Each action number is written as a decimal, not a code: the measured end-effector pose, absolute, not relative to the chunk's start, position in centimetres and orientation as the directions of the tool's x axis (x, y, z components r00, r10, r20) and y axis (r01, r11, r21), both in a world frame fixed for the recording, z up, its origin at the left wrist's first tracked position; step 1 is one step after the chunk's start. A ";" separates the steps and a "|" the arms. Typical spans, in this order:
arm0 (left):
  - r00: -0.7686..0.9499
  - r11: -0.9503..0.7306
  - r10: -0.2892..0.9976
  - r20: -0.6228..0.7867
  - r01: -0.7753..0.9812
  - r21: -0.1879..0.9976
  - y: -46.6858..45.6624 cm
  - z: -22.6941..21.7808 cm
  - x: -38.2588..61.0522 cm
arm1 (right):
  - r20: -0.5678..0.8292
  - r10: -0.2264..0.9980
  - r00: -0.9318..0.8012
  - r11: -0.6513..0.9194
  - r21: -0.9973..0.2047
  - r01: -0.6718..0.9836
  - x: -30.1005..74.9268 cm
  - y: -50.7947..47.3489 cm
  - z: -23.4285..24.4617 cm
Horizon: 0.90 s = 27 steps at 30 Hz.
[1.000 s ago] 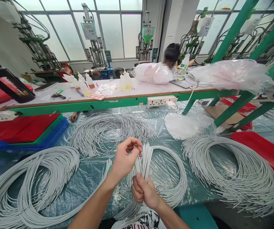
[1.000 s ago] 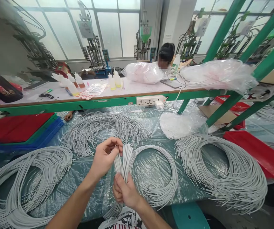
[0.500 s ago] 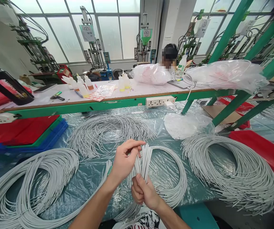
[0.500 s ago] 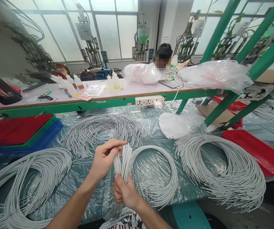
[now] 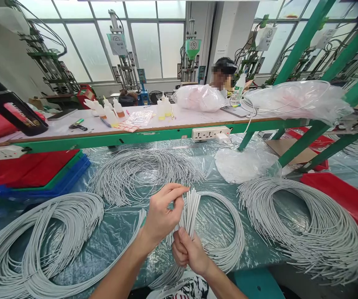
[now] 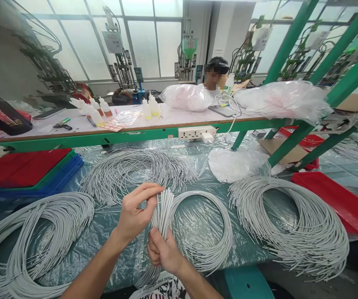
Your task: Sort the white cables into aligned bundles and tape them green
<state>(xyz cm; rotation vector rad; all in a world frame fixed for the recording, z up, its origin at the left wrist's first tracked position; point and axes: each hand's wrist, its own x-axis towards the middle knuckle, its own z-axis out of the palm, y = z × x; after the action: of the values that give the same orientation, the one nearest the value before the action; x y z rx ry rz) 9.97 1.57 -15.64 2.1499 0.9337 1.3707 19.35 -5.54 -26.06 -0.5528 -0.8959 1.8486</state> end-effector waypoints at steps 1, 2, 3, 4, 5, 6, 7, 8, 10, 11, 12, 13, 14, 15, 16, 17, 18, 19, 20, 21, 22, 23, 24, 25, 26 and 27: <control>0.289 -0.698 0.716 0.636 0.307 0.647 1.6 -15.6 10.0 | 0.015 0.906 -0.423 -0.255 -0.779 -0.572 19.3 -5.5 -26.1; 0.292 -0.711 0.703 0.648 0.302 0.635 1.7 -15.6 10.0 | 0.018 0.907 -0.421 -0.252 -0.777 -0.576 19.3 -5.6 -26.1; 0.297 -0.722 0.692 0.658 0.297 0.625 1.8 -15.6 9.9 | 0.023 0.907 -0.420 -0.250 -0.774 -0.582 19.3 -5.6 -26.1; 0.305 -0.731 0.682 0.664 0.292 0.617 1.8 -15.5 9.9 | 0.028 0.907 -0.419 -0.248 -0.769 -0.589 19.3 -5.5 -26.1; 0.312 -0.737 0.675 0.668 0.289 0.611 1.8 -15.4 9.9 | 0.035 0.908 -0.418 -0.246 -0.763 -0.597 19.3 -5.5 -26.1; 0.320 -0.742 0.670 0.670 0.285 0.606 1.8 -15.4 9.8 | 0.038 0.908 -0.418 -0.245 -0.759 -0.603 19.3 -5.5 -26.1; 0.327 -0.746 0.666 0.670 0.283 0.603 1.8 -15.3 9.7 | 0.039 0.908 -0.416 -0.245 -0.757 -0.606 19.3 -5.5 -26.1; 0.332 -0.749 0.663 0.671 0.282 0.600 1.7 -15.2 9.7 | 0.037 0.910 -0.414 -0.245 -0.756 -0.607 19.3 -5.5 -26.1; 0.342 -0.748 0.663 0.666 0.284 0.600 1.7 -15.1 9.6 | 0.035 0.912 -0.409 -0.242 -0.759 -0.605 19.3 -5.4 -26.2; 0.344 -0.743 0.669 0.659 0.287 0.605 1.7 -15.1 9.7 | 0.040 0.912 -0.408 -0.238 -0.759 -0.606 19.3 -5.4 -26.2; 0.342 -0.732 0.681 0.648 0.291 0.616 1.7 -15.0 9.7 | 0.049 0.911 -0.410 -0.234 -0.757 -0.610 19.3 -5.4 -26.3; 0.335 -0.713 0.701 0.629 0.294 0.637 1.7 -15.0 9.7 | 0.059 0.909 -0.413 -0.231 -0.753 -0.616 19.3 -5.4 -26.3; 0.326 -0.683 0.729 0.602 0.295 0.668 1.8 -15.0 9.8 | 0.069 0.907 -0.416 -0.229 -0.748 -0.623 19.3 -5.4 -26.4; 0.315 -0.645 0.762 0.566 0.291 0.706 1.9 -15.0 9.8 | 0.074 0.905 -0.419 -0.229 -0.744 -0.627 19.3 -5.5 -26.4; 0.305 -0.601 0.795 0.524 0.283 0.747 2.0 -15.0 9.9 | 0.074 0.905 -0.419 -0.231 -0.742 -0.630 19.3 -5.5 -26.4; 0.300 -0.554 0.826 0.478 0.272 0.787 2.1 -15.0 9.9 | 0.068 0.905 -0.420 -0.236 -0.741 -0.628 19.3 -5.5 -26.4; 0.301 -0.511 0.849 0.434 0.261 0.819 2.1 -15.0 10.0 | 0.063 0.905 -0.422 -0.240 -0.742 -0.626 19.3 -5.5 -26.3; 0.307 -0.478 0.864 0.399 0.253 0.841 2.2 -15.1 10.0 | 0.060 0.905 -0.422 -0.242 -0.741 -0.626 19.3 -5.4 -26.2; 0.315 -0.457 0.872 0.375 0.249 0.854 2.2 -15.0 10.0 | 0.060 0.904 -0.423 -0.244 -0.740 -0.626 19.2 -5.4 -26.1; 0.324 -0.446 0.875 0.361 0.248 0.860 2.2 -15.0 10.1 | 0.063 0.903 -0.425 -0.244 -0.738 -0.629 19.2 -5.4 -26.0; 0.333 -0.445 0.874 0.356 0.249 0.860 2.2 -15.0 10.1 | 0.069 0.902 -0.426 -0.243 -0.736 -0.632 19.2 -5.4 -26.0; 0.339 -0.450 0.870 0.357 0.250 0.858 2.1 -15.0 10.1 | 0.073 0.901 -0.427 -0.242 -0.734 -0.635 19.2 -5.3 -25.9; 0.344 -0.459 0.865 0.365 0.249 0.853 2.1 -15.0 10.2 | 0.074 0.901 -0.427 -0.242 -0.732 -0.637 19.2 -5.3 -25.9; 0.347 -0.473 0.858 0.378 0.246 0.846 2.1 -15.0 10.2 | 0.072 0.901 -0.427 -0.243 -0.731 -0.637 19.2 -5.3 -25.9; 0.350 -0.491 0.849 0.397 0.241 0.837 2.0 -15.0 10.2 | 0.071 0.901 -0.428 -0.246 -0.731 -0.637 19.2 -5.3 -25.9; 0.357 -0.515 0.835 0.419 0.235 0.825 2.0 -15.0 10.2 | 0.071 0.901 -0.428 -0.246 -0.729 -0.639 19.2 -5.3 -25.9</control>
<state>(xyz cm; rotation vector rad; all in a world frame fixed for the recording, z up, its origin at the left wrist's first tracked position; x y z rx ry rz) 10.23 2.01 -15.00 1.9525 0.9275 1.1478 19.23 -5.27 -25.94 -0.4472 -0.8557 1.8542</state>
